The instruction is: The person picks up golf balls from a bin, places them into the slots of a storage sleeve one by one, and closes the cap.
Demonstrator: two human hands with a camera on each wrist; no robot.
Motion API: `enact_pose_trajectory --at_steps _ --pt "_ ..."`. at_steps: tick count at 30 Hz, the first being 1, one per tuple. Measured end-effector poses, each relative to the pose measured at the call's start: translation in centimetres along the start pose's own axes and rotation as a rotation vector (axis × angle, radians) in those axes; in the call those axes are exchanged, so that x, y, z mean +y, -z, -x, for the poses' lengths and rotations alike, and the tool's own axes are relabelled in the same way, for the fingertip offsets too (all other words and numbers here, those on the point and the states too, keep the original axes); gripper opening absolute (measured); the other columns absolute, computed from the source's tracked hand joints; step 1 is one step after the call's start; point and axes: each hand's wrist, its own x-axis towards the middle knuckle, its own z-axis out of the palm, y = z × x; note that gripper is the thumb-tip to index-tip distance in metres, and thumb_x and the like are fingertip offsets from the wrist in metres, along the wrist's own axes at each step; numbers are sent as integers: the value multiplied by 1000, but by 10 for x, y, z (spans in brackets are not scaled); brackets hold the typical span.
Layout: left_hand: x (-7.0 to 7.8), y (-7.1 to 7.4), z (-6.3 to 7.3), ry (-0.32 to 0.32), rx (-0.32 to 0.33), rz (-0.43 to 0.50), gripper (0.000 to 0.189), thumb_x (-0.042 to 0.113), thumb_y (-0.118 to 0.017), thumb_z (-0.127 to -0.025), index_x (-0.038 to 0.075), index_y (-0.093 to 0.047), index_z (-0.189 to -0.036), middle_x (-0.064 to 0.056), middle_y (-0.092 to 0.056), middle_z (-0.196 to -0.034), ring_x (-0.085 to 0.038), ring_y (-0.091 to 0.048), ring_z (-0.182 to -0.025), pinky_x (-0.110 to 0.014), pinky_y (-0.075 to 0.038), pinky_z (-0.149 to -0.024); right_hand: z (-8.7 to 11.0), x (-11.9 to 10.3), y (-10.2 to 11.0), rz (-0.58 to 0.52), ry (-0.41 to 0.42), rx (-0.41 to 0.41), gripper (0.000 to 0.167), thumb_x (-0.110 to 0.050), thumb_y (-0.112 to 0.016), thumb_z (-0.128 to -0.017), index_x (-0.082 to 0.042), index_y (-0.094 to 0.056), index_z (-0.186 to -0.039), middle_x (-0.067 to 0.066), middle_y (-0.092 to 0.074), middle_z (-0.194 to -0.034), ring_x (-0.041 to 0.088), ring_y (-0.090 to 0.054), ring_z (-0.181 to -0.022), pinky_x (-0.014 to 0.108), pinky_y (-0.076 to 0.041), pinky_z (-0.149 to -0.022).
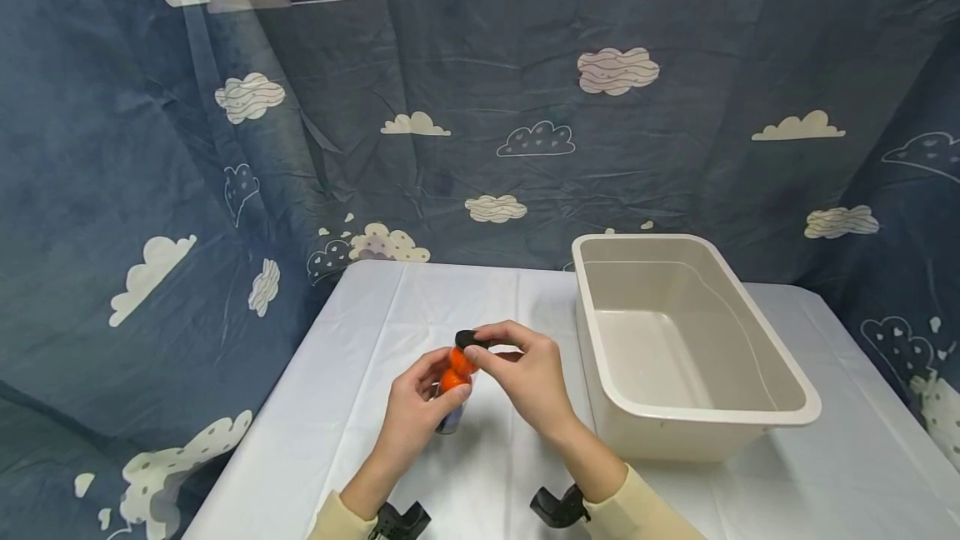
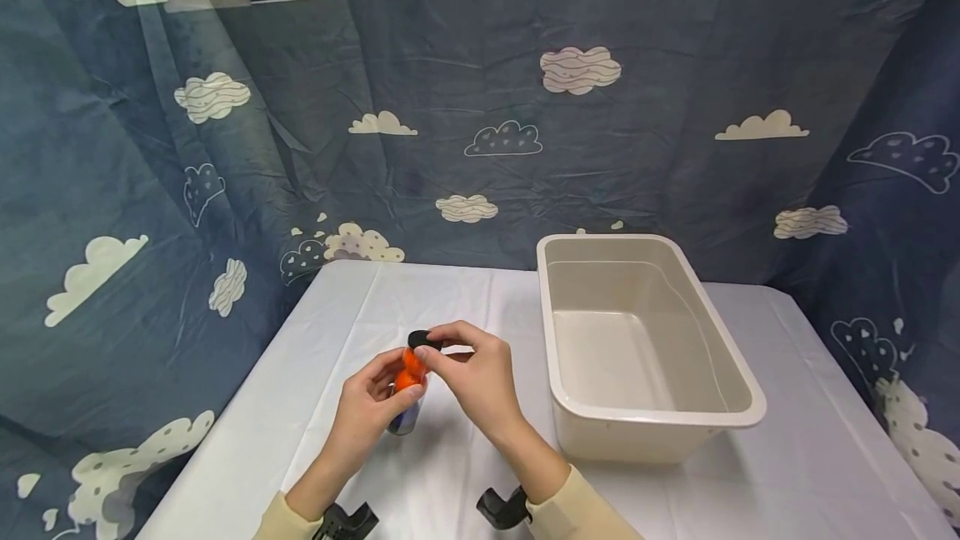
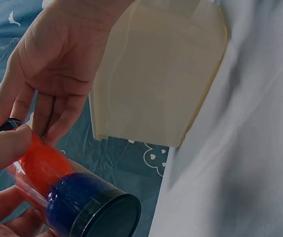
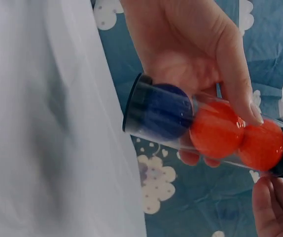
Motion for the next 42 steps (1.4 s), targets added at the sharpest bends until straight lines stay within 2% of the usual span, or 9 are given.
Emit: enact_pose_trajectory --at_steps 4,10,13,19,27,30,34,39,42 --pt "1 -1 0 9 0 5 50 27 -83 -86 23 -64 -132 1 -68 -124 -19 -66 -109 -33 -53 -88 1 0 0 -58 -12 -4 16 -18 -84 -85 -12 -79 -98 4 -73 -108 23 -68 -103 36 -59 -80" --pt "2 -2 2 3 15 20 51 26 -82 -87 21 -63 -134 0 -68 -124 -20 -66 -110 -30 -52 -86 2 2 0 -146 -57 -28 15 -16 -85 -83 -11 -81 -97 5 -71 -119 23 -67 -110 38 -58 -83" --pt "2 -3 2 -19 17 30 53 24 -82 -87 17 -62 -135 -3 -68 -126 -22 -66 -110 -29 -53 -87 2 5 0 -146 -48 -16 17 -17 -85 -83 -12 -81 -99 4 -71 -119 24 -68 -110 38 -59 -82" --pt "3 -5 2 -71 10 56 53 16 -81 -88 11 -61 -137 -7 -66 -127 -24 -66 -111 -29 -54 -89 2 5 1 -184 -31 -3 20 -12 -86 -81 -8 -81 -100 8 -72 -116 31 -73 -94 39 -59 -78" --pt "5 -6 2 -87 -7 69 54 15 -81 -88 11 -60 -138 -6 -66 -127 -23 -66 -112 -30 -54 -89 -1 4 6 -150 33 -15 17 -11 -87 -80 -9 -81 -96 7 -74 -110 27 -71 -102 39 -59 -81" --pt "6 -7 3 -84 -18 79 54 14 -80 -88 11 -60 -138 -6 -66 -129 -24 -65 -113 -32 -55 -90 -1 0 8 -111 79 -31 17 -10 -86 -81 -10 -79 -96 6 -74 -109 25 -71 -100 39 -59 -82" --pt "6 -7 3 -120 -44 95 55 11 -78 -90 7 -57 -141 -9 -64 -132 -25 -64 -116 -32 -54 -93 0 -14 10 -32 180 -42 18 -6 -85 -81 -4 -78 -97 11 -74 -107 24 -70 -102 36 -58 -84" --pt "2 -9 5 -209 -85 91 54 2 -69 -95 0 -50 -146 -16 -60 -136 -26 -62 -119 -31 -53 -94 -3 -2 11 154 445 -49 20 -6 -85 -81 -5 -74 -98 11 -73 -110 22 -70 -100 31 -58 -82" --pt "1 -11 5 -261 -107 80 52 -2 -63 -98 0 -47 -147 -16 -59 -137 -27 -62 -118 -32 -53 -94 -6 6 10 243 562 -47 23 -14 -83 -85 -7 -71 -104 7 -72 -115 20 -70 -101 27 -57 -82"
